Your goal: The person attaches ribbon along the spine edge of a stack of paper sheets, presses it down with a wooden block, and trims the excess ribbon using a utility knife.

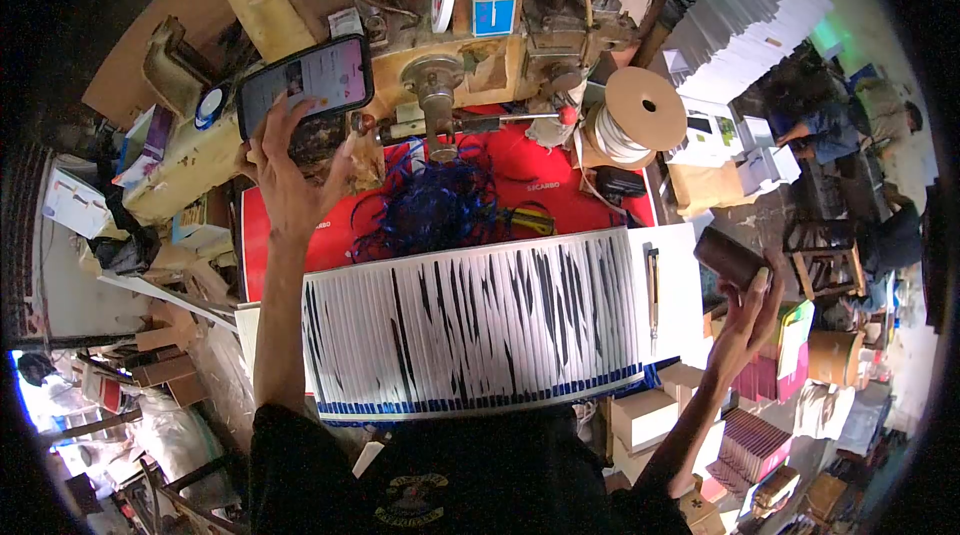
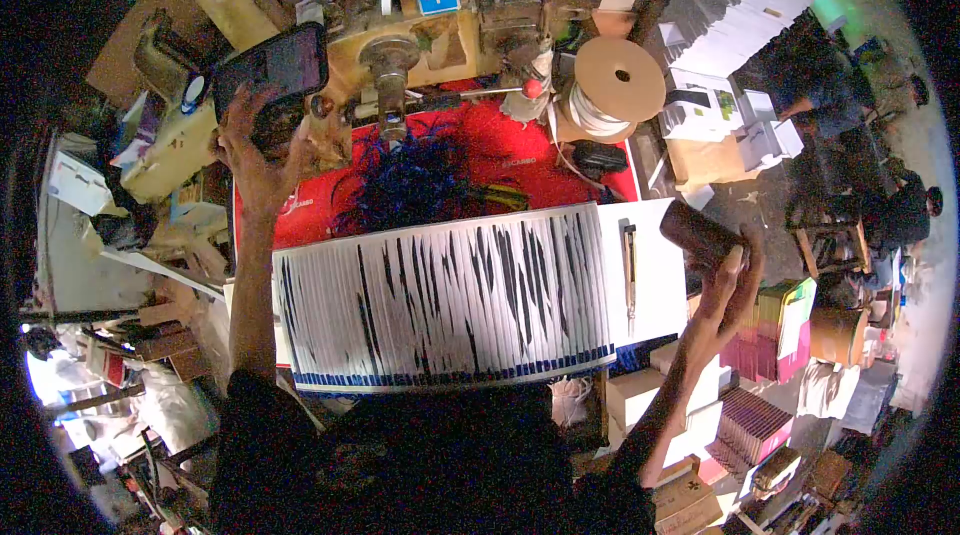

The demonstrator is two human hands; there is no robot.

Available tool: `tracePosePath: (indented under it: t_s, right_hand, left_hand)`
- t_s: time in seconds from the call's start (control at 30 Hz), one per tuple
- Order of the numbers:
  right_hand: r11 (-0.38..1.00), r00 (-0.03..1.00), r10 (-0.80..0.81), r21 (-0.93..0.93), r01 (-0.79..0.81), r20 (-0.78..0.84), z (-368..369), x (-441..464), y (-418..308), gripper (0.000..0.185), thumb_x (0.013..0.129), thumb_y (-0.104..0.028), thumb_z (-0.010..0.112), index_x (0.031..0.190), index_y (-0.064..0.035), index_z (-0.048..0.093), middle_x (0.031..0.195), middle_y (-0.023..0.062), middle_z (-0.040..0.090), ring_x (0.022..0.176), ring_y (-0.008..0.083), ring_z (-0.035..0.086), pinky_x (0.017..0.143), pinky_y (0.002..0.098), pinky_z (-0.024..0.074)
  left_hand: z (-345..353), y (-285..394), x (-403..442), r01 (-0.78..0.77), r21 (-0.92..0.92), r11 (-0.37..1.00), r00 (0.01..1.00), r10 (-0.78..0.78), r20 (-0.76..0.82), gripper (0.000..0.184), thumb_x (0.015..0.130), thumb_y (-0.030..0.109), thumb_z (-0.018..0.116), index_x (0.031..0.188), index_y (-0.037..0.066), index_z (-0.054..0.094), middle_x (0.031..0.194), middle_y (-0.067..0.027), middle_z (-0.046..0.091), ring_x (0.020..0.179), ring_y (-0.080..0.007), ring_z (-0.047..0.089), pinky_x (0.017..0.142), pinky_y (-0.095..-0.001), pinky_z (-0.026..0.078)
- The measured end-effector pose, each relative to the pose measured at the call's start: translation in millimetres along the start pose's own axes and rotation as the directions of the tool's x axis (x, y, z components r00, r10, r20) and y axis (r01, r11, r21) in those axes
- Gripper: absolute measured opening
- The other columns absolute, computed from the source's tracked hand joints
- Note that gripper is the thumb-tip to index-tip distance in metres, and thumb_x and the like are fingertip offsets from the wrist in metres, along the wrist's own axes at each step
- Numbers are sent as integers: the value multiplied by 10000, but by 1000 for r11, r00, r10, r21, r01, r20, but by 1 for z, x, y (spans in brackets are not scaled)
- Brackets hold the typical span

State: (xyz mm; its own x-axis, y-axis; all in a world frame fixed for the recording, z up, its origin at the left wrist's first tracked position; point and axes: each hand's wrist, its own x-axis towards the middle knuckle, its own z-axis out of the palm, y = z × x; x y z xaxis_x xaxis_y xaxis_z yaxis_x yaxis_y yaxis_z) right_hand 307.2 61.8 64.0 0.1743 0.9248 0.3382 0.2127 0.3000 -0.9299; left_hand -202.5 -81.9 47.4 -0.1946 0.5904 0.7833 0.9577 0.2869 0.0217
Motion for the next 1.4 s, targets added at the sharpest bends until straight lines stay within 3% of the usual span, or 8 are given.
tracePosePath:
  t_s: [0.43, 0.67, 0.8, 1.0, 1.07, 1.2, 1.33, 1.4]
  right_hand:
    - [937, 979, 195, 281, -205, 65, 6, -14, -8, 461, 1123, -359, 526, 1444, -30, 545, 1146, 145, 653, 803, 212, 667, 795, 334, 550]
    - [902, 959, 231, 334, -274, 163, -7, -21, 8, 491, 1116, -354, 537, 1459, -4, 566, 1265, 163, 630, 1026, 222, 651, 848, 348, 561]
    - [914, 970, 228, 324, -245, 89, -3, -24, 3, 444, 1112, -341, 551, 1438, -39, 554, 1143, 148, 647, 808, 218, 664, 776, 342, 548]
    - [853, 956, 289, 440, -280, 46, -5, -26, 5, 452, 1091, -344, 593, 1448, -71, 555, 1168, 146, 640, 896, 212, 653, 779, 340, 554]
    - [796, 936, 353, 523, -306, 11, -2, -24, 8, 457, 1078, -331, 624, 1451, -78, 553, 1171, 145, 638, 923, 208, 649, 781, 334, 554]
    - [995, 964, 96, -20, -94, 249, 14, -4, 7, 590, 979, -172, 789, 1493, -64, 522, 1094, 95, 701, 927, 183, 692, 813, 307, 563]
    - [971, 898, -102, -151, 183, 429, 56, 20, -8, 606, 938, -122, 821, 1469, -19, 549, 1080, 156, 768, 988, 173, 747, 834, 335, 591]
    - [868, 809, -241, -254, 426, 537, 67, 29, -1, 632, 884, -102, 853, 1447, 5, 585, 1140, 213, 758, 989, 254, 757, 882, 392, 594]
  left_hand:
    - [5, -5, 2, -43, -143, 989, 992, 24, -127, 980, 838, 367, 889, 1559, 44, 308, 1515, -126, 587, 1442, -358, 466, 1214, -523, 251]
    - [5, -5, -2, -14, -97, 995, 998, 8, -58, 1071, 824, 326, 895, 1595, 30, 214, 1509, -165, 589, 1472, -350, 447, 1238, -510, 282]
    - [11, -12, -2, -59, -154, 986, 998, 53, -40, 1079, 818, 316, 901, 1589, 28, 203, 1471, -162, 616, 1441, -361, 487, 1221, -506, 301]
    - [-3, 16, 1, -59, -52, 997, 991, 52, -124, 882, 833, 302, 896, 1507, 45, 389, 1357, -116, 687, 1277, -328, 591, 1054, -496, 391]
    - [-6, 53, -12, -56, -411, 910, 995, 16, -101, 648, 811, 272, 894, 1335, 36, 596, 1300, -105, 693, 1230, -308, 613, 988, -478, 444]
    - [2, 180, -40, -170, -790, 589, 876, 457, 153, 390, 869, 284, 816, 1168, 51, 725, 1288, -122, 684, 1283, -274, 595, 1013, -486, 464]
    - [19, 302, -77, -72, -909, 410, 660, 704, 265, 576, 1056, 476, 552, 1435, 46, 610, 1533, -209, 543, 1494, -333, 442, 1250, -551, 302]
    - [27, 336, -91, -120, -878, 464, 687, 677, 264, 685, 1084, 547, 443, 1552, 49, 487, 1641, -219, 421, 1585, -330, 300, 1309, -560, 170]
